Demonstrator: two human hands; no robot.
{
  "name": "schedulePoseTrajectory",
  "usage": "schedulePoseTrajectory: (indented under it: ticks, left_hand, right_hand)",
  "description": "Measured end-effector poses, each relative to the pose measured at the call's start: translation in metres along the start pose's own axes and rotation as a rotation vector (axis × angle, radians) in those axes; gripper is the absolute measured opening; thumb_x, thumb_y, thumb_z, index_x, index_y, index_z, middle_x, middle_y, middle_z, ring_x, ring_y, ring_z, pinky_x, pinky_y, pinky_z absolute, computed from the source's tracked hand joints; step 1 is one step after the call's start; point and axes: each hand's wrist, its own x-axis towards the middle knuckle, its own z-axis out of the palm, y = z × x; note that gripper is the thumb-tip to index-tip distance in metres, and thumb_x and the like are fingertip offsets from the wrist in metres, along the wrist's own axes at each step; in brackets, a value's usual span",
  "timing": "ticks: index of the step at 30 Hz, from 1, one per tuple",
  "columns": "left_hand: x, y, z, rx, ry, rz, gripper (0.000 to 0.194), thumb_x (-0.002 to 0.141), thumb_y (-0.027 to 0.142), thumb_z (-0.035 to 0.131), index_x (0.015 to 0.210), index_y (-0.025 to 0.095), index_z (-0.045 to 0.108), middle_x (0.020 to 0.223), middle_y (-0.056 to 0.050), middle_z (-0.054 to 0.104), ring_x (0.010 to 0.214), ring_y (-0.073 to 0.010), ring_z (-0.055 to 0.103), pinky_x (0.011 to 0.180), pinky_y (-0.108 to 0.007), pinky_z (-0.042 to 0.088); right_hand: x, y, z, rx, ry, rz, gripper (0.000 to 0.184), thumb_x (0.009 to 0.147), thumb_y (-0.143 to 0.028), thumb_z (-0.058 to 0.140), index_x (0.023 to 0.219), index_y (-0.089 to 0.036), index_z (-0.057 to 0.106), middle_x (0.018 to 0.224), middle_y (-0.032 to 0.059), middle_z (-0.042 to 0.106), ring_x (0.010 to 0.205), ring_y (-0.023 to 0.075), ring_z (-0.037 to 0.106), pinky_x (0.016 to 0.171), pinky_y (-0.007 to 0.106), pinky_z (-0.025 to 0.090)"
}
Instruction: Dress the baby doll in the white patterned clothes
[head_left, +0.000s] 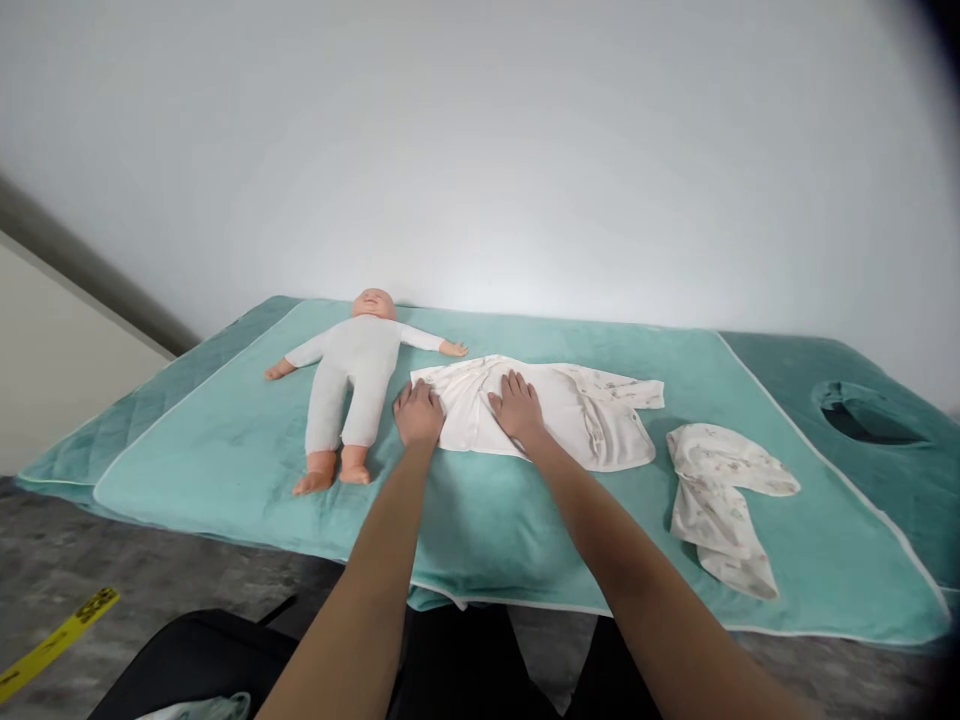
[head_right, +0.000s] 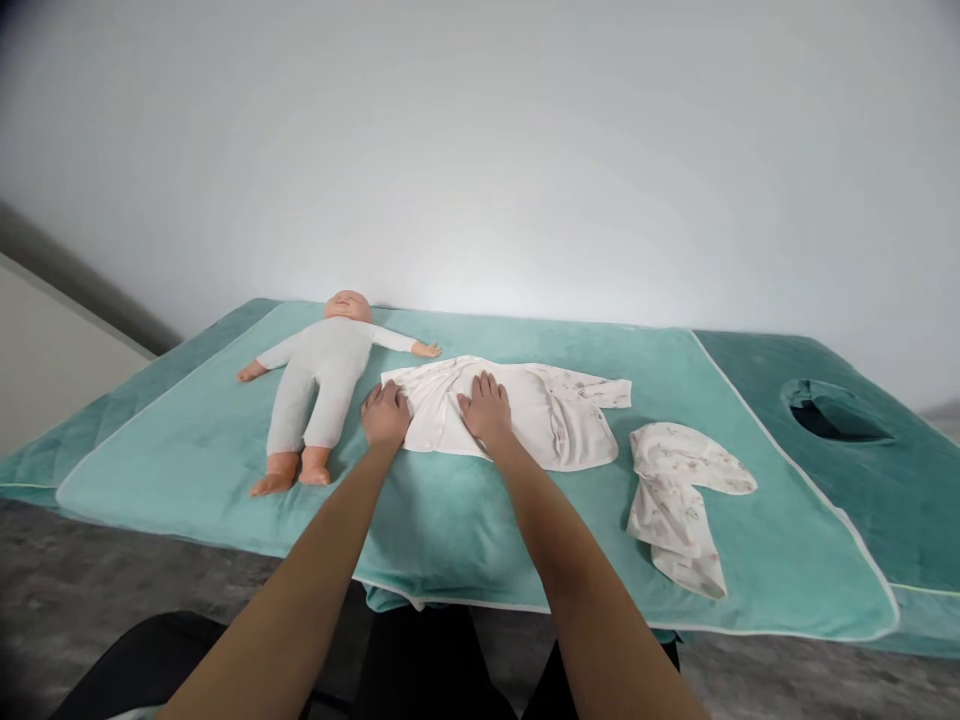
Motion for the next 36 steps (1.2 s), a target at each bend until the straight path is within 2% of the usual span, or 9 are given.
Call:
schedulePoseTrajectory:
  ticks: [6,11,17,19,21,24,27,31,36]
  left_hand:
    - [-0.015,-0.016,0.015,0.061,-0.009,0.093,0.043,0.099,0.027,0.038,0.136,0.017,0.057,0.153,-0.013,0.050,0.142,-0.0304,0.043,0.116,-0.049,0.035]
    - [-0.040,-0.017,0.002,0.119,-0.015,0.113,0.048,0.099,0.033,0.039,0.142,0.015,0.051,0.156,-0.015,0.044,0.143,-0.0320,0.042,0.117,-0.052,0.034]
    - [-0.057,-0.012,-0.021,0.074,0.054,0.118,0.041,0.097,0.035,0.044,0.128,0.010,0.056,0.147,-0.021,0.052,0.135,-0.0345,0.050,0.109,-0.052,0.042]
    - [-0.063,-0.007,-0.027,0.041,0.060,0.222,0.037,0.097,0.035,0.044,0.125,0.014,0.058,0.144,-0.020,0.054,0.135,-0.0339,0.049,0.108,-0.053,0.043]
    - [-0.072,-0.002,-0.033,0.007,0.015,0.406,0.034,0.097,0.037,0.047,0.123,0.018,0.059,0.142,-0.018,0.056,0.136,-0.0321,0.048,0.110,-0.054,0.040]
    - [-0.085,0.008,-0.040,-0.007,-0.113,0.731,0.036,0.096,0.040,0.051,0.124,0.021,0.060,0.142,-0.014,0.057,0.137,-0.0290,0.047,0.116,-0.053,0.034]
    - [-0.093,0.015,-0.041,0.020,-0.152,0.907,0.034,0.097,0.037,0.051,0.125,0.019,0.060,0.140,-0.012,0.059,0.135,-0.0266,0.048,0.117,-0.049,0.033]
    - [-0.095,0.015,-0.035,0.093,-0.113,0.893,0.027,0.096,0.021,0.048,0.119,0.019,0.063,0.129,-0.011,0.065,0.126,-0.0258,0.055,0.105,-0.045,0.043]
    - [-0.097,0.016,-0.034,0.153,-0.115,0.783,0.020,0.092,0.017,0.052,0.107,0.017,0.064,0.121,-0.013,0.066,0.119,-0.0280,0.057,0.099,-0.044,0.045]
  right_hand:
    - [0.013,0.038,0.014,-0.050,0.018,0.036,0.078,0.102,-0.061,0.011,0.161,-0.010,0.020,0.169,0.0128,0.008,0.156,0.0242,0.006,0.125,0.045,0.007]
    - [0.010,0.068,0.002,-0.036,0.036,0.084,0.075,0.103,-0.055,0.017,0.159,-0.006,0.023,0.167,0.0164,0.018,0.156,0.0258,0.009,0.125,0.046,0.007]
    - [-0.014,0.096,-0.030,0.016,0.047,0.199,0.071,0.102,-0.051,0.023,0.157,-0.005,0.025,0.161,0.0216,0.031,0.149,0.0302,0.031,0.118,0.045,0.031]
    - [-0.021,0.098,-0.039,0.032,0.036,0.232,0.070,0.102,-0.051,0.023,0.156,-0.006,0.028,0.158,0.0222,0.037,0.144,0.0323,0.039,0.114,0.046,0.036]
    - [-0.027,0.096,-0.045,0.042,0.033,0.254,0.069,0.103,-0.050,0.023,0.156,-0.007,0.029,0.156,0.0220,0.040,0.140,0.0336,0.044,0.113,0.046,0.038]
    - [-0.030,0.092,-0.048,0.045,0.045,0.263,0.067,0.103,-0.048,0.024,0.156,-0.007,0.028,0.156,0.0208,0.040,0.140,0.0332,0.044,0.115,0.045,0.036]
    - [-0.029,0.091,-0.046,0.045,0.054,0.268,0.066,0.103,-0.047,0.025,0.156,-0.008,0.028,0.156,0.0199,0.041,0.140,0.0324,0.045,0.116,0.044,0.035]
    - [-0.027,0.093,-0.041,0.044,0.056,0.294,0.065,0.103,-0.048,0.026,0.156,-0.010,0.029,0.154,0.0204,0.044,0.135,0.0330,0.050,0.112,0.045,0.038]
    - [-0.027,0.094,-0.038,0.035,0.067,0.291,0.066,0.102,-0.047,0.024,0.156,-0.010,0.029,0.154,0.0201,0.043,0.133,0.0335,0.052,0.110,0.045,0.040]
